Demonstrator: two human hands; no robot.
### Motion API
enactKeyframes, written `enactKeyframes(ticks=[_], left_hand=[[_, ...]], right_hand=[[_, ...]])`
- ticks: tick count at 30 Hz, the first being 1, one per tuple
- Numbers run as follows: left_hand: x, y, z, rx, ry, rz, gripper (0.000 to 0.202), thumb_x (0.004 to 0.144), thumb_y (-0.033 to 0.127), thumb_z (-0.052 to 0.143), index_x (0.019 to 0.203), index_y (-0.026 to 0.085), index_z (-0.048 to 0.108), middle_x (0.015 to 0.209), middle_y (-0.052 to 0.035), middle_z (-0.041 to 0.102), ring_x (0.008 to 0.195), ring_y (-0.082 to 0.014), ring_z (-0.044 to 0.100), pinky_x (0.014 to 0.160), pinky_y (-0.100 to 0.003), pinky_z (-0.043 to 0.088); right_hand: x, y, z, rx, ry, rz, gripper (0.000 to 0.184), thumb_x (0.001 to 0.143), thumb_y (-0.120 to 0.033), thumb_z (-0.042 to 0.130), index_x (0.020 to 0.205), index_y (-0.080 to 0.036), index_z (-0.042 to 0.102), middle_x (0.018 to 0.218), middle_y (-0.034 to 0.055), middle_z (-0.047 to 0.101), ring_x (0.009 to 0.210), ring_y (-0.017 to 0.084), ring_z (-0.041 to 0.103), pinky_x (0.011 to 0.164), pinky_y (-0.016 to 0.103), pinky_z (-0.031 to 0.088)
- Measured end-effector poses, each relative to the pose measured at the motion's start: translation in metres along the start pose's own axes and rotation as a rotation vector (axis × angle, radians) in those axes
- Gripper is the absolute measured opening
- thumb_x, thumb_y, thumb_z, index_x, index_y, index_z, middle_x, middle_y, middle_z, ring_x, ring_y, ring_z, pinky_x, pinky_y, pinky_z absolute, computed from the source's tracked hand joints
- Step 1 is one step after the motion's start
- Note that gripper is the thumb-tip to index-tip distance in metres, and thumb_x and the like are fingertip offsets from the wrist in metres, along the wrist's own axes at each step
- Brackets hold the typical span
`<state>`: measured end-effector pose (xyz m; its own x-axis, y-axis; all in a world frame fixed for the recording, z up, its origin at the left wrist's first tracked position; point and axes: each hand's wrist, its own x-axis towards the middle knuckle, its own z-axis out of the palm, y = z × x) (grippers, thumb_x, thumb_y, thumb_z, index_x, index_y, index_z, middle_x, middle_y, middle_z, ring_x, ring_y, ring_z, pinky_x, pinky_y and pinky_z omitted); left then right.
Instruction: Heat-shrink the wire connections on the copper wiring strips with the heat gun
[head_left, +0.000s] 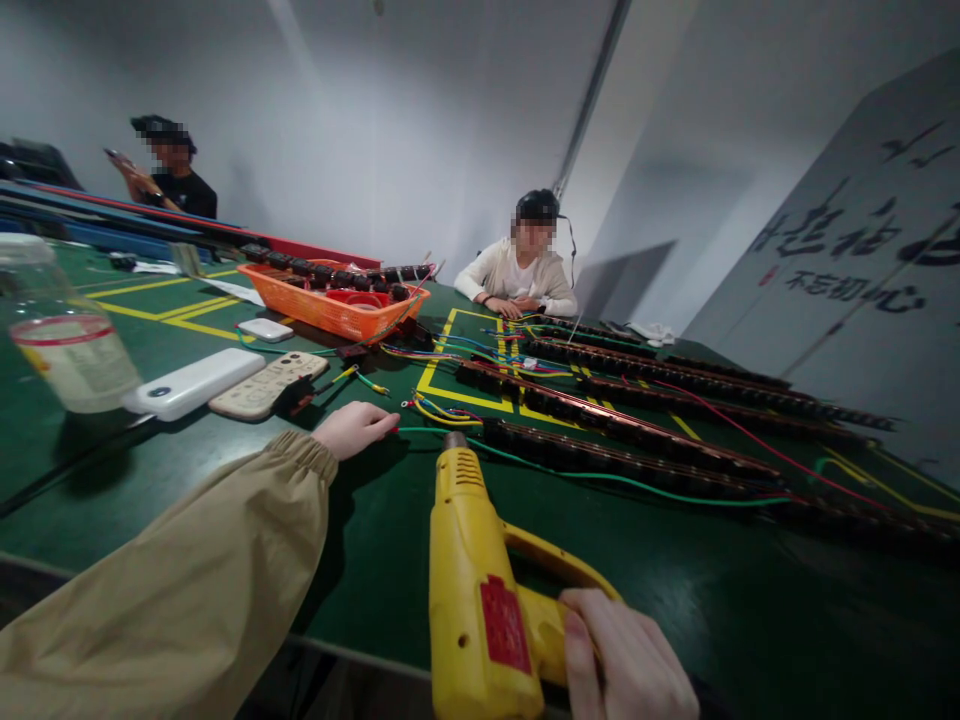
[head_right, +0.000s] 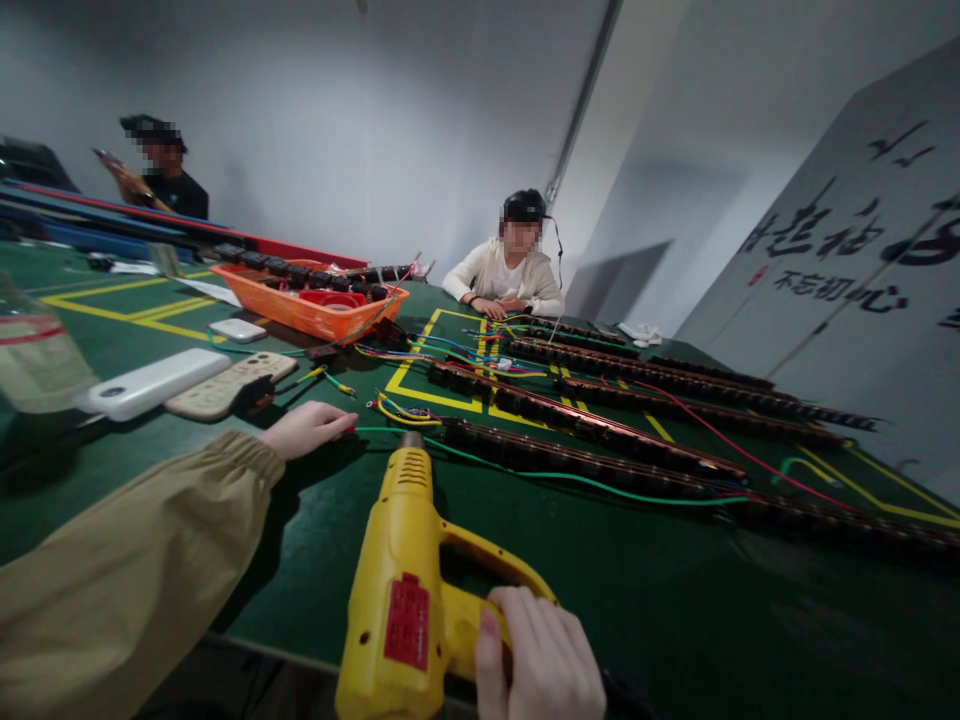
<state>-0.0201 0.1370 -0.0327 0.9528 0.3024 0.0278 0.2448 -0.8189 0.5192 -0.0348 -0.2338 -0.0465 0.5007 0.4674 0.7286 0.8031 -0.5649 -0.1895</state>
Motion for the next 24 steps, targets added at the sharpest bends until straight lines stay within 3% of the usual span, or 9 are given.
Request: enactKeyframes(ticks=[13,24], left_hand=[[0.002,0.002,0.0,-0.053,0.074,0.013,0.056,0.082,0.061,0.033,0.06,0.016,0.058,0.06,-0.0024,0.057,0.057,-0.0117,0.044,0.056,-0.024,0.027],[-0.001,0.004,-0.002,-0.048,0.066,0.042,0.057,0.082,0.063,0.033,0.061,0.016,0.058,0.059,-0.002,0.056,0.056,-0.0115,0.043,0.056,-0.024,0.028]], right_hand=[[0.015,-0.045,0.03,0.077,-0.099,0.028,0.025,0.097,-0.028,0.034,0.084,-0.019,0.053,0.074,0.001,0.053,0.07,0.017,0.045,0.07,0.03,0.028],[0.022,-0.025,0.015,0.138,-0.167,-0.16,0.019,0.094,-0.033,0.043,0.098,-0.018,0.055,0.084,0.0007,0.059,0.076,0.015,0.052,0.07,0.026,0.035]])
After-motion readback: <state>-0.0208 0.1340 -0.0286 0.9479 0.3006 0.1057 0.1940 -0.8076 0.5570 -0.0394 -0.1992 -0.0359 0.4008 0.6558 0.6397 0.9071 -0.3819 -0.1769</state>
